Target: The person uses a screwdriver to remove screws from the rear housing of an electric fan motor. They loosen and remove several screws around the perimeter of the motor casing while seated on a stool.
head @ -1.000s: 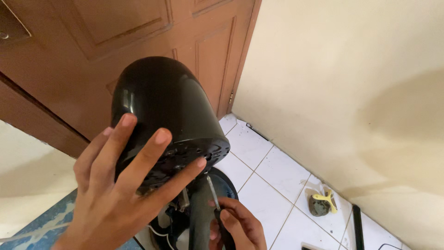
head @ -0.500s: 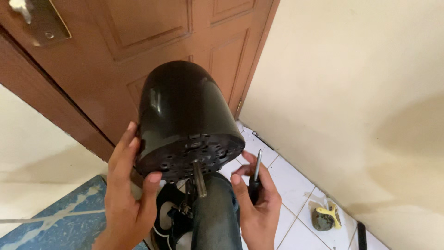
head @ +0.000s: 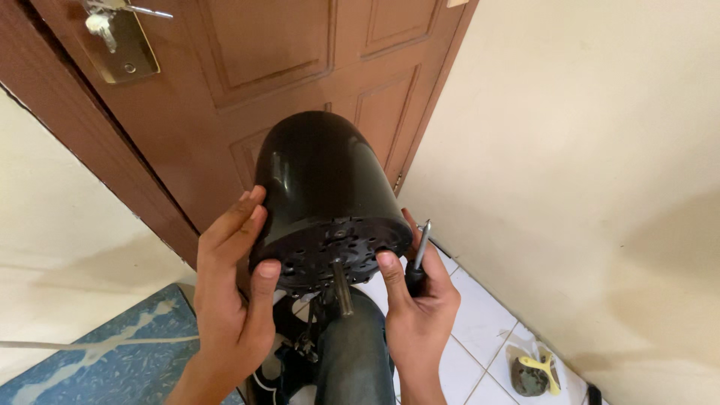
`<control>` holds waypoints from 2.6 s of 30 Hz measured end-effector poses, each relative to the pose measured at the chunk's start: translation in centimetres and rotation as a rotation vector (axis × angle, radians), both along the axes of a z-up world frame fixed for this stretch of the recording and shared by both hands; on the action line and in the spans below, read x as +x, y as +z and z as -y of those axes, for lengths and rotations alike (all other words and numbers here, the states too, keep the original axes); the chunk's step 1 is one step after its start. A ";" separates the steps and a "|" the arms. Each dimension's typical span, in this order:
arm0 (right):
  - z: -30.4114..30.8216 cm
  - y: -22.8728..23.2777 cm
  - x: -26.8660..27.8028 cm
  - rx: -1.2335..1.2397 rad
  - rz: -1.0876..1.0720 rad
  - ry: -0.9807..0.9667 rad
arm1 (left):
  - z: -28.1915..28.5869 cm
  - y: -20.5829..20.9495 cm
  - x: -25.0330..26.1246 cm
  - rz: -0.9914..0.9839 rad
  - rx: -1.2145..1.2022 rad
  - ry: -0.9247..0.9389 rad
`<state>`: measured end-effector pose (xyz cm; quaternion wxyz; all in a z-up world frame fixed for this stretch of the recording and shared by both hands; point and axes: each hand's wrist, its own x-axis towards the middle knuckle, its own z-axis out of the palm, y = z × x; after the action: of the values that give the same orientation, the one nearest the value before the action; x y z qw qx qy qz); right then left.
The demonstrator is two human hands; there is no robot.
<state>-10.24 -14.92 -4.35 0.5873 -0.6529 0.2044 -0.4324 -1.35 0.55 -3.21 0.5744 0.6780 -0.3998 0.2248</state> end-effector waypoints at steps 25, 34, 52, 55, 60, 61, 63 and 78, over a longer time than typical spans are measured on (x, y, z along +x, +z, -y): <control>-1.1 -0.3 -0.2 -0.007 0.054 -0.008 | -0.3 -0.5 1.0 -0.043 0.070 -0.001; -1.1 -0.8 0.6 0.001 0.053 -0.090 | 0.0 -0.2 1.3 -0.034 0.041 0.037; -1.0 -0.2 1.3 -0.037 0.083 -0.084 | 0.3 0.1 2.0 -0.088 0.045 0.010; -1.3 0.0 1.0 -0.014 0.059 -0.081 | 0.0 0.0 1.8 -0.101 0.045 -0.008; -1.6 0.2 0.5 -0.044 0.113 -0.040 | -0.4 0.0 1.7 -0.119 0.035 -0.046; -1.6 0.2 0.4 -0.056 0.106 -0.040 | -0.5 0.0 1.7 -0.120 0.031 -0.057; -1.6 0.1 0.2 -0.080 0.092 -0.041 | -0.6 0.0 1.6 -0.128 0.025 -0.075; -4.5 -0.6 -3.9 -0.233 -0.173 -0.242 | -2.0 -0.3 -1.6 -0.168 0.105 0.144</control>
<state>-14.15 -10.39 -4.91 0.4316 -0.7220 0.2796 -0.4629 -2.96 2.54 -3.51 0.5519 0.7506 -0.3118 0.1868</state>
